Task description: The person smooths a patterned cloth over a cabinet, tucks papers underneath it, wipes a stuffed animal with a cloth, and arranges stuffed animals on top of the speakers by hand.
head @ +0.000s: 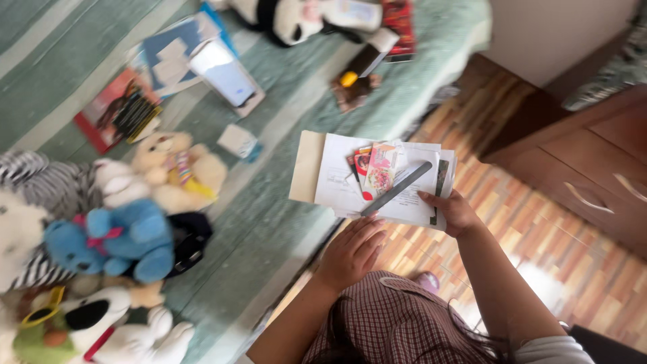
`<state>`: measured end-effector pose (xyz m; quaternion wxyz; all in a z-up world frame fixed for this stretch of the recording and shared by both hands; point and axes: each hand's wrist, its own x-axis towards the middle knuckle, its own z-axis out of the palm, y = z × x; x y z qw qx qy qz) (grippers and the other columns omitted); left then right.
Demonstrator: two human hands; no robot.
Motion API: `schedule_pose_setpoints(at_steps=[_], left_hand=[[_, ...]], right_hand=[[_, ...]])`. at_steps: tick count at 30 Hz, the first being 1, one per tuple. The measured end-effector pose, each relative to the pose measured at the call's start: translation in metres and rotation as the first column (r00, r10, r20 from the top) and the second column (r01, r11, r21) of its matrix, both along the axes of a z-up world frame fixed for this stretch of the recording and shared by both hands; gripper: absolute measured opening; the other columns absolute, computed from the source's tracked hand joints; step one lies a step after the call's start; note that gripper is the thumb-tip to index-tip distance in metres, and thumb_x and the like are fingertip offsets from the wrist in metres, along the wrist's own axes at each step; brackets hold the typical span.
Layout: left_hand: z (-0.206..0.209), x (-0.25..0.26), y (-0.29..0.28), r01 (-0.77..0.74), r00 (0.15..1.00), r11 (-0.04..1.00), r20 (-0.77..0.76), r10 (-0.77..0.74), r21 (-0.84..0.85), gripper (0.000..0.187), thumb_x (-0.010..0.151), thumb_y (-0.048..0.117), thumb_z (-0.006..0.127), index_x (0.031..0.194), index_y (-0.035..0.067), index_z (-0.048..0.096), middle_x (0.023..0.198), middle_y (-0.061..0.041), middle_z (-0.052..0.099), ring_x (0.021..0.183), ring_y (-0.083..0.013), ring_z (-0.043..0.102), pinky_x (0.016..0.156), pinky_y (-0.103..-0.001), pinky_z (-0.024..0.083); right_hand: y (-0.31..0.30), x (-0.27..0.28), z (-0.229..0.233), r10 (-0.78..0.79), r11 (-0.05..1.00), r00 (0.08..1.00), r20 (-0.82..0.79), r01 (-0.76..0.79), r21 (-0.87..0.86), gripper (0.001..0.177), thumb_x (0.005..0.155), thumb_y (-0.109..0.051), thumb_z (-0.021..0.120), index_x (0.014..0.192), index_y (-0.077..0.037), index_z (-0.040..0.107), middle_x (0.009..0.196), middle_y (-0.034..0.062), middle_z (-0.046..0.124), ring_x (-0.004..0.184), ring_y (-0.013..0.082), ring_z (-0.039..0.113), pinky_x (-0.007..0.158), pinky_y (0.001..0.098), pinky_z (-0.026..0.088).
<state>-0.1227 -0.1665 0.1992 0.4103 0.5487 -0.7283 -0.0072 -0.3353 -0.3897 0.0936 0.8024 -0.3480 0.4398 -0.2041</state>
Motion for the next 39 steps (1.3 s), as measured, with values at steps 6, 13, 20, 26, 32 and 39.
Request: schedule_pose_setpoints(at_steps=[6, 13, 20, 26, 32, 39], left_hand=[[0.001, -0.117, -0.077, 0.160, 0.986, 0.987, 0.044, -0.158, -0.030, 0.022, 0.096, 0.005, 0.066, 0.118, 0.001, 0.067, 0.135, -0.013, 0.064, 0.132, -0.0321, 0.062, 0.113, -0.045, 0.050], [0.004, -0.237, -0.171, 0.312, 0.950, 0.948, 0.011, -0.312, -0.053, 0.024, 0.092, 0.001, 0.066, 0.115, 0.000, 0.066, 0.133, -0.014, 0.063, 0.129, -0.0338, 0.061, 0.110, -0.045, 0.052], [-0.005, -0.283, -0.282, 0.435, 0.891, 0.900, 0.166, -0.424, -0.038, 0.026, 0.091, 0.003, 0.069, 0.117, 0.002, 0.066, 0.133, -0.012, 0.063, 0.128, -0.0308, 0.060, 0.111, -0.047, 0.048], [-0.024, -0.299, -0.421, 0.332, 0.903, 0.941, 0.310, -0.297, -0.064, 0.030, 0.092, 0.009, 0.067, 0.122, 0.008, 0.066, 0.133, -0.010, 0.065, 0.127, -0.0289, 0.060, 0.110, -0.048, 0.046], [-0.055, -0.310, -0.571, 0.288, 0.934, 0.957, 0.213, -0.287, 0.027, 0.027, 0.091, 0.016, 0.074, 0.117, 0.012, 0.067, 0.121, -0.004, 0.068, 0.118, -0.0256, 0.064, 0.098, -0.045, 0.049], [-0.129, -0.351, -0.682, 0.125, 0.873, 0.938, 0.414, -0.258, 0.322, 0.068, 0.073, 0.039, 0.081, 0.129, 0.005, 0.061, 0.116, -0.008, 0.070, 0.111, -0.0280, 0.064, 0.087, -0.048, 0.047]], right_hand=[[-0.038, -0.188, -0.004, -0.243, 0.970, 0.970, 0.004, 0.243, -0.009, 0.034, 0.091, -0.006, 0.070, 0.123, 0.003, 0.066, 0.117, 0.0135, 0.073, 0.102, 0.0266, 0.072, 0.090, 0.0427, 0.060], [-0.069, -0.387, -0.009, -0.482, 0.874, 0.876, -0.023, 0.479, -0.080, 0.028, 0.092, -0.004, 0.072, 0.119, 0.001, 0.069, 0.110, 0.0112, 0.074, 0.095, 0.0239, 0.072, 0.083, 0.0406, 0.060], [-0.087, -0.480, 0.012, -0.642, 0.761, 0.767, 0.012, 0.639, -0.111, 0.026, 0.091, -0.005, 0.072, 0.116, 0.000, 0.069, 0.108, 0.0098, 0.074, 0.093, 0.0222, 0.073, 0.079, 0.0392, 0.061], [-0.120, -0.513, 0.008, -0.743, 0.667, 0.669, -0.032, 0.735, -0.118, 0.030, 0.090, -0.006, 0.072, 0.119, -0.003, 0.066, 0.107, 0.0084, 0.074, 0.091, 0.0207, 0.073, 0.077, 0.0365, 0.062], [-0.157, -0.523, -0.001, -0.801, 0.599, 0.595, -0.068, 0.797, -0.080, 0.031, 0.091, -0.007, 0.073, 0.120, 0.003, 0.068, 0.108, 0.0141, 0.074, 0.088, 0.0239, 0.073, 0.073, 0.0387, 0.061], [-0.192, -0.497, 0.015, -0.865, 0.475, 0.464, -0.189, 0.880, -0.015, 0.038, 0.087, -0.006, 0.072, 0.124, -0.001, 0.066, 0.109, 0.0130, 0.075, 0.089, 0.0238, 0.074, 0.075, 0.0413, 0.062]])
